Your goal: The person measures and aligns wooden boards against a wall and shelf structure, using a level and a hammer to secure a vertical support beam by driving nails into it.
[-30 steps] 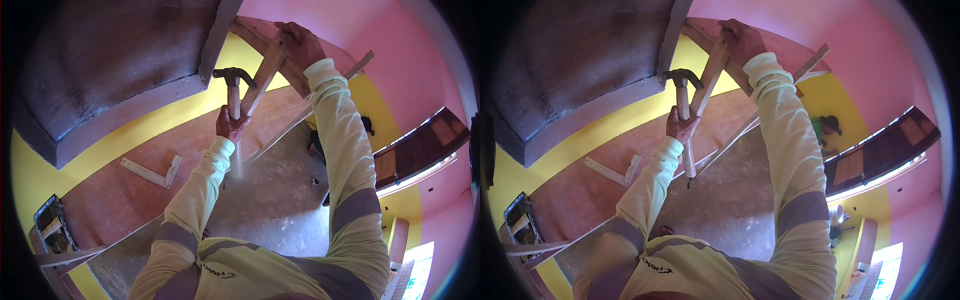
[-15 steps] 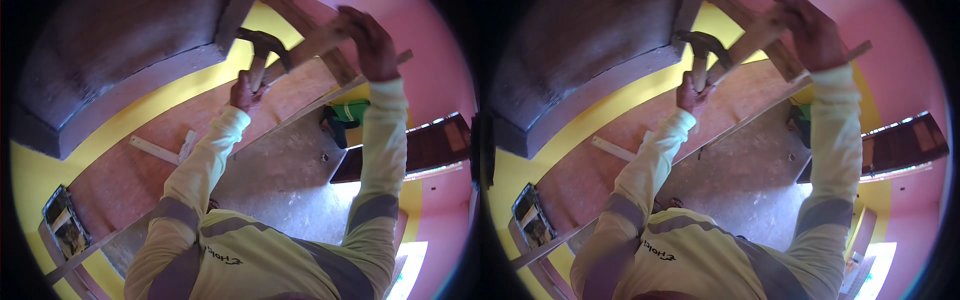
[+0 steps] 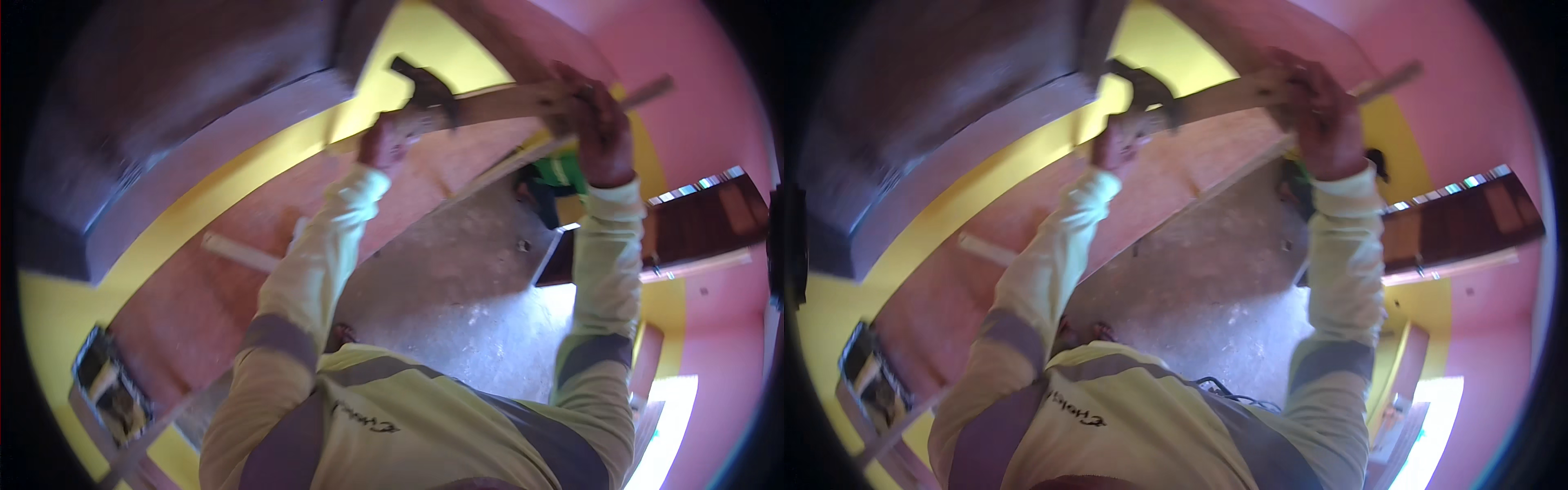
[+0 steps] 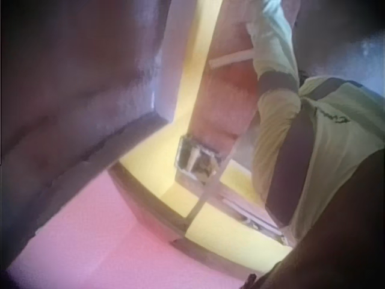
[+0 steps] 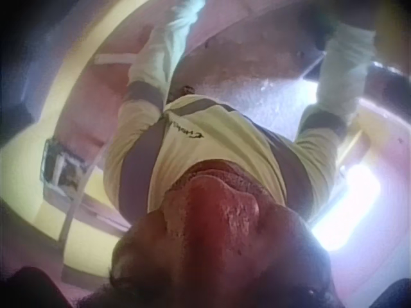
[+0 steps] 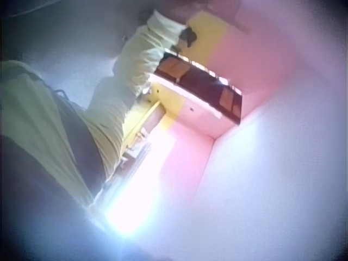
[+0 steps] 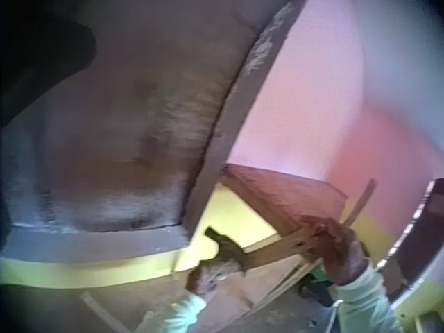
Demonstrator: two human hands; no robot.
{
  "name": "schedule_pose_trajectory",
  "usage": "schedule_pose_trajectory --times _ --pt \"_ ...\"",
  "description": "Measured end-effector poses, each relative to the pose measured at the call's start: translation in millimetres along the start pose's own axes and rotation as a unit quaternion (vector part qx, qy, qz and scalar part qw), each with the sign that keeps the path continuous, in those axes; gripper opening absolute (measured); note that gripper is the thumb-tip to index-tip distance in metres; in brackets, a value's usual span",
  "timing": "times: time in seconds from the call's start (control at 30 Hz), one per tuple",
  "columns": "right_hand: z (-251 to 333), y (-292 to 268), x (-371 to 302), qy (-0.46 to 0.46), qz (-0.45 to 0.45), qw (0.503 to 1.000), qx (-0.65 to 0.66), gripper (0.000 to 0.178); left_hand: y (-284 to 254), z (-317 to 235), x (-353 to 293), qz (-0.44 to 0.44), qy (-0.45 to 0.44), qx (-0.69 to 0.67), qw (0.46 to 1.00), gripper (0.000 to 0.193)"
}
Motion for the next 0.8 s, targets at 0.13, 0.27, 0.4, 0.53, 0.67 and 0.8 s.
schedule_pose_trajectory --times 0.13,0.27,0.4,0.53,0.67,0.8 --pt "2.3 -35.7 10.9 0.052 -0.049 0.997 0.015 0.018 -4.1 12.2 8.1 0.032 -0.061 -0.010 0.998 0.052" --pt "3.8 -28.5 2.4 0.051 0.030 0.996 -0.065 0.014 -1.3 10.3 4.2 0.077 -0.082 -0.012 0.994 0.054" --pt "23.6 -4.8 6.4 -0.088 0.081 0.987 -0.106 0.016 -0.8 9.5 2.6 0.082 -0.071 -0.021 0.994 0.052" --pt "28.6 6.8 7.1 -0.131 0.109 0.973 -0.158 0.016 -3.0 5.3 1.2 0.058 -0.026 -0.015 0.998 0.049" --pt "37.8 15.9 2.4 -0.190 0.139 0.948 -0.215 0.018 -1.7 7.4 2.3 0.065 -0.035 -0.018 0.997 0.050" --pt "42.0 21.0 1.3 -0.232 0.144 0.925 -0.265 0.021 -10.9 8.6 4.5 0.057 -0.026 -0.002 0.998 0.047"
Point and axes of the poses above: each hand's wrist, its own x-axis towards the middle knuckle, its own y-axis out of the palm, z = x × y, the point moved 9 cm from there along x, towards the middle knuckle, and after that the axes turned 12 degrees about -y, right-handed, at the moved point
